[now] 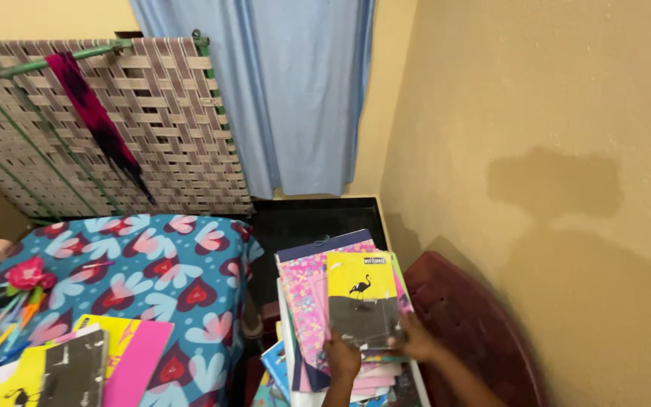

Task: The person organizes a cluttered table by sorting books, notebooks, and stationery items. They pick up various books and notebooks, stack them on a nearby chair, and then gather pens and other small items from the table, placing them on a chair.

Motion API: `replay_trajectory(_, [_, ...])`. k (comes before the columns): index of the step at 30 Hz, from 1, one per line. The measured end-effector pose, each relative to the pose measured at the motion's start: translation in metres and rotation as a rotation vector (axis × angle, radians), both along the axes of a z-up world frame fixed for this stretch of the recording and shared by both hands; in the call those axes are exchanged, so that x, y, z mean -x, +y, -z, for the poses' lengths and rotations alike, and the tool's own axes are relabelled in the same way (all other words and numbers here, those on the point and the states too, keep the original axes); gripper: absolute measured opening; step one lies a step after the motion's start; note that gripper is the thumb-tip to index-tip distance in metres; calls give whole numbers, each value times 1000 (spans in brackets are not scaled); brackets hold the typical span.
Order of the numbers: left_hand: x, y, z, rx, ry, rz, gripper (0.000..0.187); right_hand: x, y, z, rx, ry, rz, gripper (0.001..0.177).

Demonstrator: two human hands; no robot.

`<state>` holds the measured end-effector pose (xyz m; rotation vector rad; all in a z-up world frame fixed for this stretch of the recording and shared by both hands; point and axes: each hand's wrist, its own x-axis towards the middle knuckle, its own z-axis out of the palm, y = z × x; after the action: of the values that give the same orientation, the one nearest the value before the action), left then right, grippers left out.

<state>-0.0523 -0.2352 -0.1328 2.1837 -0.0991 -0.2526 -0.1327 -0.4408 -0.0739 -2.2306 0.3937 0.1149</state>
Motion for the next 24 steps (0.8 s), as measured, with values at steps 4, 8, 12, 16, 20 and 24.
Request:
replay_trajectory(4, [17,-7,11,-95,107,132,90,-8,25,25,299,155,-290,104])
replay_trajectory(8, [7,9,16,-121,57,284,90,-10,50,27,493,352,-365,95])
replay_trajectory(12, [-1,36,24,3,-44,289,80,-24,70,9,576,526,-285,76])
replay_trajectory(16, [-6,74,25,20,-55,91,65,-67,119,-15,807,224,-289,38])
replay_trajectory(20, [-30,149,16,77,-255,-58,58,-122,216,-36,657,12,-430,33])
replay_trajectory(24, [-72,273,5,60,-380,-310,40,-164,331,-47,610,-30,-495,27])
